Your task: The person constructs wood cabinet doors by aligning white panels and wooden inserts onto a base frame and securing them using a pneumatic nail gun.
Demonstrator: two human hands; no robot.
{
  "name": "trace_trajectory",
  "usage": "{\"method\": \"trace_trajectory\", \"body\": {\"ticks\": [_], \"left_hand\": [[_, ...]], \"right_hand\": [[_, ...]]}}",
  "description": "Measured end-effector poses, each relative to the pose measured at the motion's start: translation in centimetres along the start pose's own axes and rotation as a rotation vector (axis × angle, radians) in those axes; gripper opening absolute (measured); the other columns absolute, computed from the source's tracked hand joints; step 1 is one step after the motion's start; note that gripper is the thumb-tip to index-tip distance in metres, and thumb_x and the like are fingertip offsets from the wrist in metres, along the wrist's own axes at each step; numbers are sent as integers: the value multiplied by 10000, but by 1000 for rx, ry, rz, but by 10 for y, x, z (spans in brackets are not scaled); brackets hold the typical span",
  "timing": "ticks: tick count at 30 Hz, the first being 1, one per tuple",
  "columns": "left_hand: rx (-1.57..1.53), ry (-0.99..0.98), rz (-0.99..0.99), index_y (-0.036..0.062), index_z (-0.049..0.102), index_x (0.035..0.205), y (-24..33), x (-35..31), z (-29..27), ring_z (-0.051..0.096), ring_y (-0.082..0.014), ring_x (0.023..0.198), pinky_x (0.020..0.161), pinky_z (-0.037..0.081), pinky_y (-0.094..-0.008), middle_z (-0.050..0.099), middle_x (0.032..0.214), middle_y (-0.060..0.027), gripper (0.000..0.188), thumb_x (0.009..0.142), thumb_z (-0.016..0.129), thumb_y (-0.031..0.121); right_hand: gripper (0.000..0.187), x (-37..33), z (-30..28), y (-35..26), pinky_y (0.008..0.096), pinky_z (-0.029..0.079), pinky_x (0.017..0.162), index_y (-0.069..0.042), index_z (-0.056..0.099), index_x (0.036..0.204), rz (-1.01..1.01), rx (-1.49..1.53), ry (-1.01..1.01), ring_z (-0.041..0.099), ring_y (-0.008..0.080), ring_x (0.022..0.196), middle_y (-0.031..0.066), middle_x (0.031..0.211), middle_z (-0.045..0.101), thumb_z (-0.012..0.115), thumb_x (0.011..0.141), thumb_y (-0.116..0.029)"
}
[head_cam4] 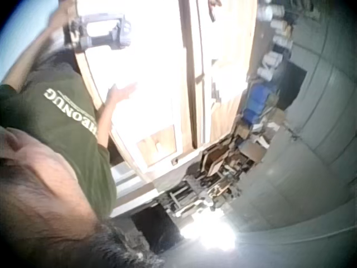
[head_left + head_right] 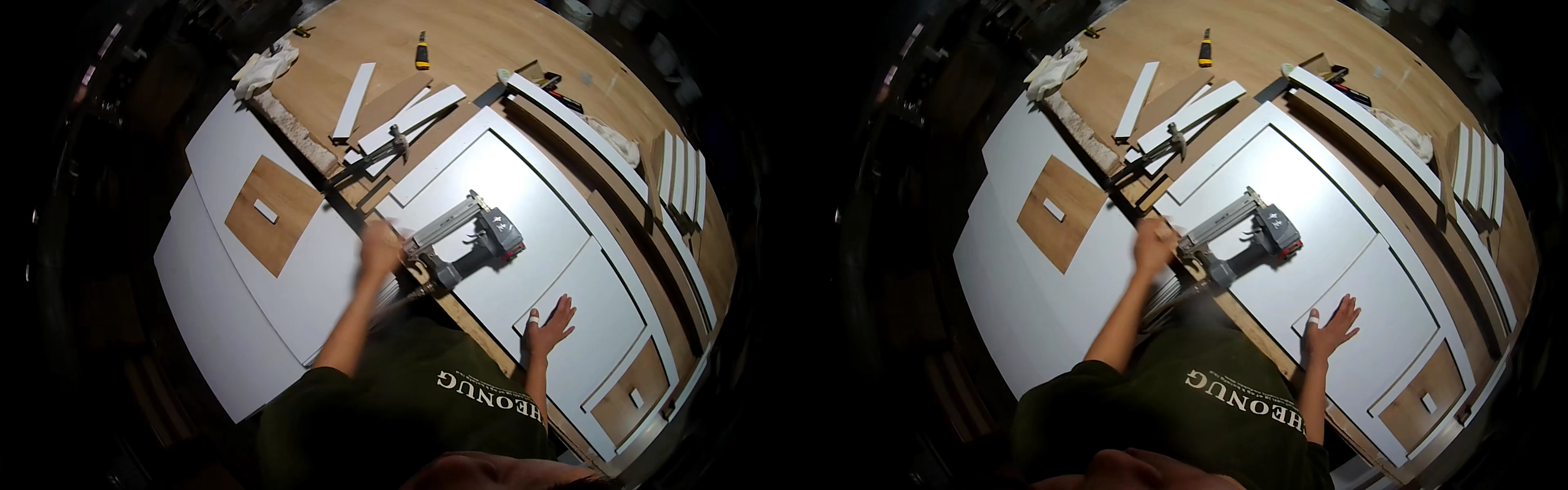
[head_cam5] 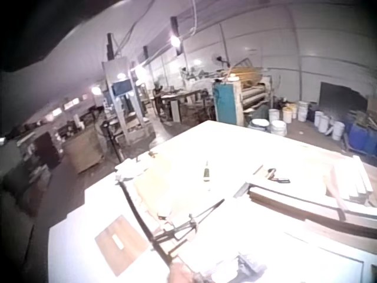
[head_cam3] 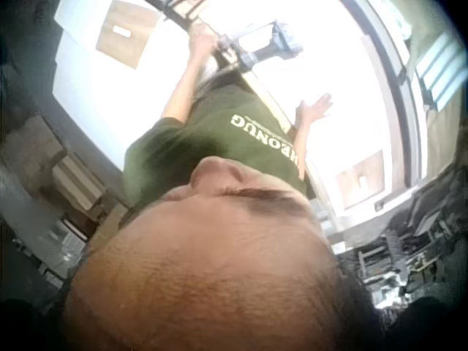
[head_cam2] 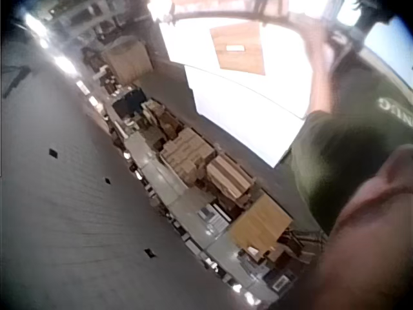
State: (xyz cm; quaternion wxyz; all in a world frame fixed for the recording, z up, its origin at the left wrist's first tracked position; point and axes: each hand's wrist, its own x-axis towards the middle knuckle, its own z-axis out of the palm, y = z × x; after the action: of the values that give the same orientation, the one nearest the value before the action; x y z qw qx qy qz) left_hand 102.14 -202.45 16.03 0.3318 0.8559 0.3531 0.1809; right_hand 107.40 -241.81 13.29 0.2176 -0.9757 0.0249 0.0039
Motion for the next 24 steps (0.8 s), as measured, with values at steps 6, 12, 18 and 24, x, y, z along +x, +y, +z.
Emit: {"method": "trace_trajectory", "body": {"ticks": [6,12,18,24], "left_hand": [[757,398,-166,27,534,1216,-334,118,-137,554,-330,1096,940,444,-444,582,1179,-191,511,815,675,311],[550,397,-796,12,512,1226,-295,155,-118,612,-417,991,867,499,-524,607,1134,-231,630,790,684,433],[362,225,-893,-37,567,1169,-269,155,-130,611,-417,976,879,485,-473,611,1124,-265,540,768,660,313],[198,236,-571,-78,602,1075,-317,96,-168,611,-368,859,788,483,-416,647,994,-214,399,738,617,134]], "right_hand": [[856,15,6,13,654,23,1074,-129,282,1466,26,17,-103,101,361,1438,147,1533,227,684,742,-346],[934,26,-5,-27,652,61,1078,-101,249,1463,200,-152,48,116,380,1422,189,1511,222,664,748,-534],[407,15,10,-81,289,517,697,-15,615,1133,129,614,-212,649,165,745,118,926,668,671,866,-317],[358,27,59,-164,280,477,600,-43,582,1008,601,1103,-566,560,122,674,41,819,595,712,832,-325]]}}
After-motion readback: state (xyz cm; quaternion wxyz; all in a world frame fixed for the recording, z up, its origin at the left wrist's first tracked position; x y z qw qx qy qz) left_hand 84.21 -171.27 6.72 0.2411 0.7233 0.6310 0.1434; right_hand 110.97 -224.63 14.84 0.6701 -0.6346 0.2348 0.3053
